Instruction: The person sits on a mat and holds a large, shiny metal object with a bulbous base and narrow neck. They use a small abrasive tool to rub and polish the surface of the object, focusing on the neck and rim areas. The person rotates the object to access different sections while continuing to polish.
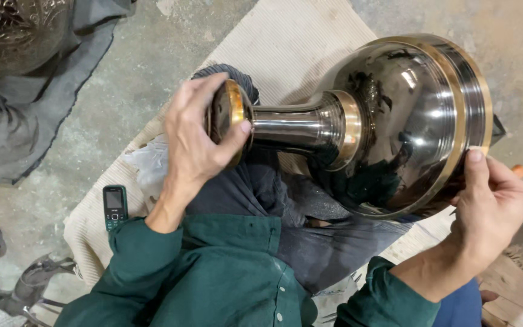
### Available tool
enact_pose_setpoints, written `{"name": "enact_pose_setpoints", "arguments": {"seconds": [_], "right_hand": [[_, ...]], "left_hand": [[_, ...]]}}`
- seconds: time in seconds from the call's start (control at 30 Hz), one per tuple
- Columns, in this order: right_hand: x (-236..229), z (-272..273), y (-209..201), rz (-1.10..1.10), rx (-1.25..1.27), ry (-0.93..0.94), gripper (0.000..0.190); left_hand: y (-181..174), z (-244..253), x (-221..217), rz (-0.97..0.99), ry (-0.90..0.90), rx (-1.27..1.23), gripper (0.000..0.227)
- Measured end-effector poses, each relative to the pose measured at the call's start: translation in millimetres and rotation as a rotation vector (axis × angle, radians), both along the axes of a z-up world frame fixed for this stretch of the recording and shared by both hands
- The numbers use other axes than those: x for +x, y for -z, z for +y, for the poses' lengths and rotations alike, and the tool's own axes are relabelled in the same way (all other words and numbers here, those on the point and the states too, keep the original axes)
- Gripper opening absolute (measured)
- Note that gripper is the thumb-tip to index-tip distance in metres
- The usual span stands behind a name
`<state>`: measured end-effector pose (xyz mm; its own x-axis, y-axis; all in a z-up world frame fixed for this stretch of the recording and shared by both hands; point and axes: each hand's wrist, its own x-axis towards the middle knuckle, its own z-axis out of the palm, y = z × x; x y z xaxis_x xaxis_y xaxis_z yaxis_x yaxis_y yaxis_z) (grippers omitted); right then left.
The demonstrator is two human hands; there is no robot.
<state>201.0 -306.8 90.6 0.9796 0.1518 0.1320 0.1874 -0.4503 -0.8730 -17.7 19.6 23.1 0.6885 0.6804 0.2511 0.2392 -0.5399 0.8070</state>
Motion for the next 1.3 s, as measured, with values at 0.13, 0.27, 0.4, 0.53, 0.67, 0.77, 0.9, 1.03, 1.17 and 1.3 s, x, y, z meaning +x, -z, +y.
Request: {"name": "enact_pose_setpoints", "arguments": {"seconds": [0.13,0.27,0.4,0.53,0.67,0.77,0.9,1.03,1.17,1.3], "right_hand": [[-26,17,-9,-0.149,-0.026,-0.086,0.026],[-53,43,9,-0.288,0.235,-0.149,0.036],[-81,88,43,-0.180,0.387,-0.261,0.043],[-93,148,68,0.241,0.434,-0.414,0.035],[-90,181,77,0.119,0.422,-0.572,0.016],[-84,187,80,0.169,0.458,-0.606,0.013],[-87,185,81,0.183,0.458,-0.591,0.015],[-91,185,82,0.164,0.412,-0.545,0.016],[-93,187,80,0.150,0.442,-0.525,0.014],[-93,186,80,0.162,0.473,-0.560,0.014]], "left_hand": [[11,4,-1,-0.215,0.119,0.025,0.077],[16,5,-3,-0.222,0.125,-0.101,0.071],[17,-5,-3,-0.250,0.085,0.067,0.062],[18,-6,0,-0.260,0.081,0.077,0.054],[20,-4,2,-0.278,0.084,0.054,0.056],[19,-2,5,-0.288,0.095,0.049,0.059],[19,3,1,-0.265,0.156,0.048,0.067],[20,5,-2,-0.216,0.188,0.059,0.073],[22,3,2,-0.220,0.169,0.040,0.071],[24,1,2,-0.223,0.159,0.049,0.068]]}}
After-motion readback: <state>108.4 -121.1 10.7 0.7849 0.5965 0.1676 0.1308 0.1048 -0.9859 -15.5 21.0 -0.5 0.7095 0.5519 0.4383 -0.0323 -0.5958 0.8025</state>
